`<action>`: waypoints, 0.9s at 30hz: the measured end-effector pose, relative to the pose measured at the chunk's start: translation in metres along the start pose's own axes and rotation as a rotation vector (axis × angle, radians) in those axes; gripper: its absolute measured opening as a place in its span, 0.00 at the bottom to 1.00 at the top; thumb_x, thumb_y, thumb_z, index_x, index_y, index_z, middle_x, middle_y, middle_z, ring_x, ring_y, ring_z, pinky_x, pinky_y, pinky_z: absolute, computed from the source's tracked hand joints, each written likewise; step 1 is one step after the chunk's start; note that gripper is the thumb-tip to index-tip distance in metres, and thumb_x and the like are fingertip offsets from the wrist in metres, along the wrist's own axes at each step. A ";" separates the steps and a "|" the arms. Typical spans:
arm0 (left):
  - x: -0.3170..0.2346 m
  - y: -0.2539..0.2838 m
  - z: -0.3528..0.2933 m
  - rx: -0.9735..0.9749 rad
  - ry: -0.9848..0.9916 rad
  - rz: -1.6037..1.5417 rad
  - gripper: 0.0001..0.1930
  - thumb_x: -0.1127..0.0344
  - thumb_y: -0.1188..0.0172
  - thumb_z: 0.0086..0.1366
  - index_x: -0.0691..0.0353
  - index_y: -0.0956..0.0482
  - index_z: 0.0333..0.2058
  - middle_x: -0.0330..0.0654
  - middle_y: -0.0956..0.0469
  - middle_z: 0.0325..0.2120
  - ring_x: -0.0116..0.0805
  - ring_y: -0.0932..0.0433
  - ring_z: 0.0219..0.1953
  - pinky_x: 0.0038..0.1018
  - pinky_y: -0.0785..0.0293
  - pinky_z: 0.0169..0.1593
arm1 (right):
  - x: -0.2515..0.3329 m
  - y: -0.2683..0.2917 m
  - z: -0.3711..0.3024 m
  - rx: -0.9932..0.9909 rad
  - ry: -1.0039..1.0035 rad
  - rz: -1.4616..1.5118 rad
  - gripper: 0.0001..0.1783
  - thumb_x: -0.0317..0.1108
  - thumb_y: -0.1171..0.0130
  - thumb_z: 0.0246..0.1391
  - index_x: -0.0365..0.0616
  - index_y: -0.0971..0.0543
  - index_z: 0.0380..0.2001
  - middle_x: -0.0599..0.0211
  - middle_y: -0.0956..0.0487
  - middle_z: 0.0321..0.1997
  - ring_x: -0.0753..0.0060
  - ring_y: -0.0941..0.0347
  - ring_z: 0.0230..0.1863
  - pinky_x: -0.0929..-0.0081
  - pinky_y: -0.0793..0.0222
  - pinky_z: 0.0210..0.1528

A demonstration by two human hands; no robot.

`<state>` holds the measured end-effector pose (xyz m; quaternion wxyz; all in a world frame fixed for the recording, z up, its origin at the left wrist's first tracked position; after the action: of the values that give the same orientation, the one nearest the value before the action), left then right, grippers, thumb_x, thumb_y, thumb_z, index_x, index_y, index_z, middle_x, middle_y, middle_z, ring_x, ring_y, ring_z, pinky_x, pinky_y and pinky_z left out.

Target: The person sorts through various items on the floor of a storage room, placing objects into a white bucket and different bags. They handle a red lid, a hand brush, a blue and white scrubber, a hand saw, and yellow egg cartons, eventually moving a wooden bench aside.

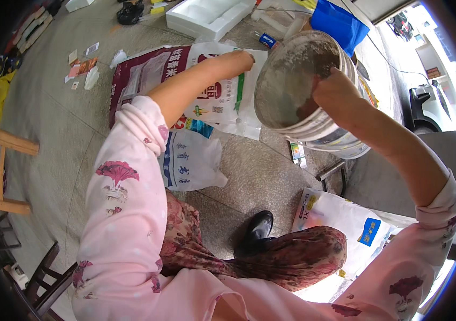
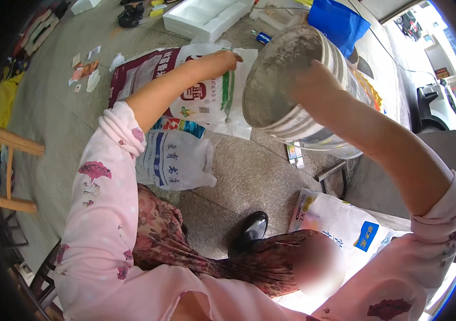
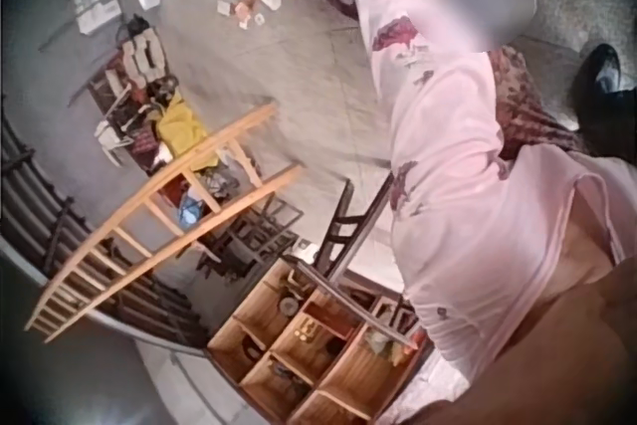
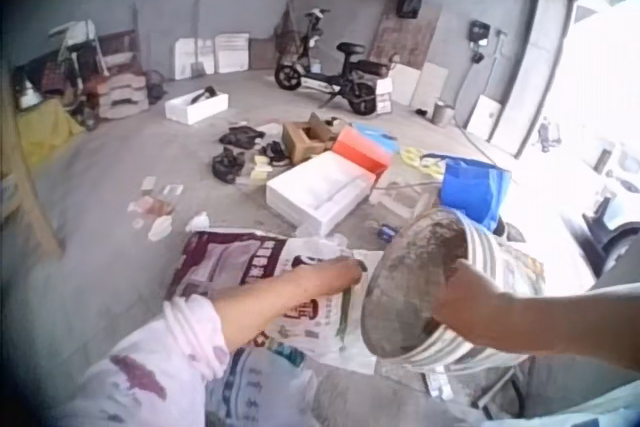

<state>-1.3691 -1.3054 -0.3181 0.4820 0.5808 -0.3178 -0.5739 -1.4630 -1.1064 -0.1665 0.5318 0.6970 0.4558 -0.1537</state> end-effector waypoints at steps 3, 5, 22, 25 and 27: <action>0.003 -0.012 -0.007 -0.072 0.036 -0.112 0.13 0.80 0.50 0.46 0.69 0.25 0.34 0.54 0.25 0.32 0.49 0.26 0.37 0.32 0.30 0.40 | 0.018 0.059 0.039 0.400 0.088 0.109 0.10 0.33 0.41 0.40 0.52 0.21 0.31 0.71 0.24 0.32 0.71 0.30 0.41 0.70 0.41 0.39; 0.012 -0.020 -0.014 -0.337 -0.134 -0.107 0.07 0.79 0.49 0.46 0.69 0.24 0.26 0.52 0.26 0.30 0.49 0.26 0.36 0.34 0.30 0.39 | 0.040 0.046 0.069 0.492 0.152 0.024 0.13 0.30 0.38 0.37 0.51 0.20 0.32 0.71 0.23 0.33 0.72 0.30 0.38 0.73 0.42 0.39; 0.031 0.002 -0.006 -0.756 0.122 -0.554 0.08 0.78 0.48 0.44 0.67 0.23 0.26 0.54 0.24 0.28 0.48 0.25 0.33 0.31 0.30 0.38 | 0.078 0.128 0.126 0.468 0.444 -0.640 0.30 0.16 0.37 0.22 0.54 0.21 0.36 0.75 0.23 0.39 0.69 0.29 0.44 0.55 0.40 0.51; 0.025 0.008 -0.011 -0.774 0.184 -0.732 0.07 0.74 0.49 0.48 0.68 0.23 0.27 0.55 0.24 0.27 0.46 0.24 0.31 0.31 0.30 0.37 | 0.076 0.124 0.132 0.529 0.429 -0.736 0.32 0.14 0.38 0.21 0.53 0.22 0.38 0.75 0.23 0.41 0.69 0.30 0.45 0.54 0.39 0.51; 0.026 0.009 -0.015 -0.871 0.171 -0.749 0.08 0.73 0.49 0.49 0.68 0.23 0.26 0.56 0.24 0.26 0.45 0.24 0.30 0.32 0.30 0.35 | 0.077 0.128 0.134 0.527 0.450 -0.740 0.32 0.14 0.39 0.22 0.52 0.22 0.39 0.74 0.24 0.43 0.68 0.30 0.46 0.55 0.39 0.51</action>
<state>-1.3491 -1.3298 -0.3206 0.4644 0.4463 0.2149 -0.7341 -1.2829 -1.1907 -0.1954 0.1365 0.6151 0.7213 -0.2878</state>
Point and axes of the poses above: each hand's wrist, its own z-axis towards the middle knuckle, its own y-axis out of the back of the hand, x = y × z, the point moved 3 cm from there along z, towards the middle knuckle
